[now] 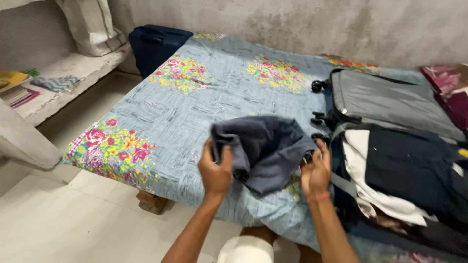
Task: The person opens a blue suitcase, adjusts the internal straps over folded clothing, and then buttons a black shirt before folding it.
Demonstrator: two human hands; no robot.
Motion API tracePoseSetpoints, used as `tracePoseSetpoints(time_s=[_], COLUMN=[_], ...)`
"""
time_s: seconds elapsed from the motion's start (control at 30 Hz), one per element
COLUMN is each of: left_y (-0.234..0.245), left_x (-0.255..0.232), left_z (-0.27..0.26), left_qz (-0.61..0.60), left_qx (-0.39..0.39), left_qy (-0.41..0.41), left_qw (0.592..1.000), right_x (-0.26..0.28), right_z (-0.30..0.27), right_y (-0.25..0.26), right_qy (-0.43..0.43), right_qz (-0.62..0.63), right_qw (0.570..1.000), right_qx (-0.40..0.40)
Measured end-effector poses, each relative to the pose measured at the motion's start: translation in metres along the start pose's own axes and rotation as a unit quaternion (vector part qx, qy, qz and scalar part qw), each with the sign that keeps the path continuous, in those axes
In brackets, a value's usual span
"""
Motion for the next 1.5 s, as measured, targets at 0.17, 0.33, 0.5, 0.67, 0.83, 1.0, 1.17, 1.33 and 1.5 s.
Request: tracePoseSetpoints(time_s=[0.17,0.33,0.5,0.67,0.83,1.0,1.17,1.33,1.5], left_y=[0.001,-0.005,0.001,-0.005,-0.004,0.0,0.004,0.006,0.007], left_x=[0.121,0.135,0.092,0.08,0.102,0.109,0.11,0.123,0.136], left_z=[-0.001,-0.013,-0.006,-0.005,-0.013,-0.016,-0.014,-0.01,-0.003], left_qz=[0.155,0.162,0.113,0.135,0.121,0.107,0.032,-0.019,-0.153], left_qx=[-0.049,-0.009,0.049,0.097,0.032,0.023,0.001,-0.018,-0.045], left_qy=[0.173,0.108,0.065,0.135,-0.04,0.03,0.105,0.201,0.227], left_qw=[0.971,0.981,0.99,0.977,0.991,0.994,0.994,0.979,0.961], right_x=[-0.046,-0.03,-0.028,-0.038,-0.037,-0.033,-0.032,-0.029,-0.022], right_z=[-0.049,-0.075,-0.067,-0.064,-0.067,-0.074,-0.072,-0.073,-0.08], right_y=[-0.014,-0.049,-0.04,-0.019,-0.01,-0.019,-0.017,-0.017,-0.035], right_qy=[0.056,0.225,0.186,0.128,0.162,0.224,0.249,0.27,0.298], right_qz=[-0.391,-0.672,-0.653,-0.602,-0.481,-0.459,-0.425,-0.418,-0.494], right_qw=[0.916,0.702,0.732,0.788,0.861,0.86,0.87,0.867,0.817], right_qx=[0.071,0.074,0.055,0.033,0.033,0.016,0.007,-0.014,-0.008])
Point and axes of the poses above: each hand's wrist, its own z-axis towards the middle knuckle, its own y-axis out of the back of the hand, x = y × z, the point moved 2 cm from there along z, towards the middle knuckle, and after that the axes turned 3 degrees about y, right-handed, at the moved point
